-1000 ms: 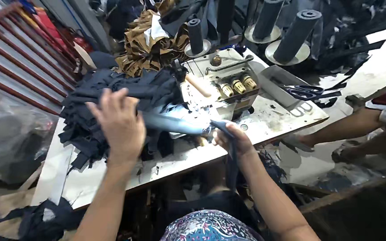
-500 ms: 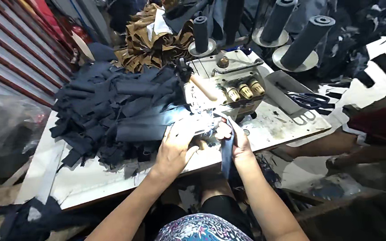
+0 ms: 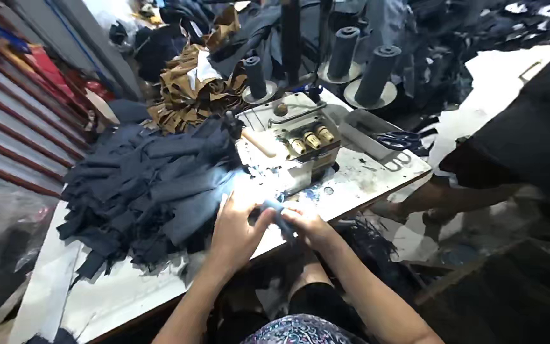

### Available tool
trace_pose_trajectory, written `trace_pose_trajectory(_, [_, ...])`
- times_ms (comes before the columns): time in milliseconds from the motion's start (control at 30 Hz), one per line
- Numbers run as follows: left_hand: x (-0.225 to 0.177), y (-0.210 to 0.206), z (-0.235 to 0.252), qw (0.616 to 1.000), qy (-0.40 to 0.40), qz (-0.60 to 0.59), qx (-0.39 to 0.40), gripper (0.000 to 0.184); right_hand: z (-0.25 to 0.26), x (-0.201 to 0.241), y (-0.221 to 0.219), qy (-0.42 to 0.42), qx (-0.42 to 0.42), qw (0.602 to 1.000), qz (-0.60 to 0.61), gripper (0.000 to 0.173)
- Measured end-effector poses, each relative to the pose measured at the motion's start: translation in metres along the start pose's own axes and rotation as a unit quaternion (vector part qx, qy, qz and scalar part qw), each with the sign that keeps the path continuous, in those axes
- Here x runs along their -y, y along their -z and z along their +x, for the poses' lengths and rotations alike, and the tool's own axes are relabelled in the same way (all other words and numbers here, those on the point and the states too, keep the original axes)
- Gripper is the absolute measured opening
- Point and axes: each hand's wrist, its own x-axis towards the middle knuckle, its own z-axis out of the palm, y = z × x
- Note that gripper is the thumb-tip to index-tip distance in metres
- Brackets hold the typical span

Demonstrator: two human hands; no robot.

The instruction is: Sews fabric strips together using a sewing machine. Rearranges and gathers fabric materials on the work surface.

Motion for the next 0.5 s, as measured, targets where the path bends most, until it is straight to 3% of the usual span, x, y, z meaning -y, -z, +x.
trace_pose_trajectory(100, [-0.023,0.024,-0.018,0.994,-0.046,-0.095,-0.033,0.026,-0.017,0.011,-0.005,0.084,0.204,0.973,0.064,0.017])
trace_pose_trajectory(167, [-0.013,0.063,-0.014,0.996,-0.062,-0.037,-0.055,0.027,-0.018,0.023,0.003,0.134,0.269,0.946,0.125,0.02])
trace_pose_trajectory(233, [0.013,0.1,0.001,0.987,-0.048,0.111,-0.108,0.036,-0.012,0.027,0.015,0.147,0.24,0.945,0.164,0.024])
trace_pose_trajectory(300, [0.04,0.112,0.015,0.961,-0.01,0.244,-0.127,0.038,-0.002,0.018,0.026,0.099,0.126,0.969,0.189,0.022])
trace_pose_trajectory(367, [0.041,0.088,0.013,0.957,-0.035,0.27,-0.103,0.033,0.013,0.005,0.026,0.018,0.006,0.985,0.174,0.018])
trace_pose_trajectory(467, [0.036,0.011,-0.009,0.966,-0.157,0.199,-0.043,0.028,0.022,-0.023,0.028,-0.042,-0.032,0.986,0.16,0.027])
trace_pose_trajectory(500, [0.042,-0.006,-0.015,0.971,-0.164,0.173,-0.007,0.031,0.02,-0.031,0.034,-0.039,-0.026,0.983,0.177,0.028])
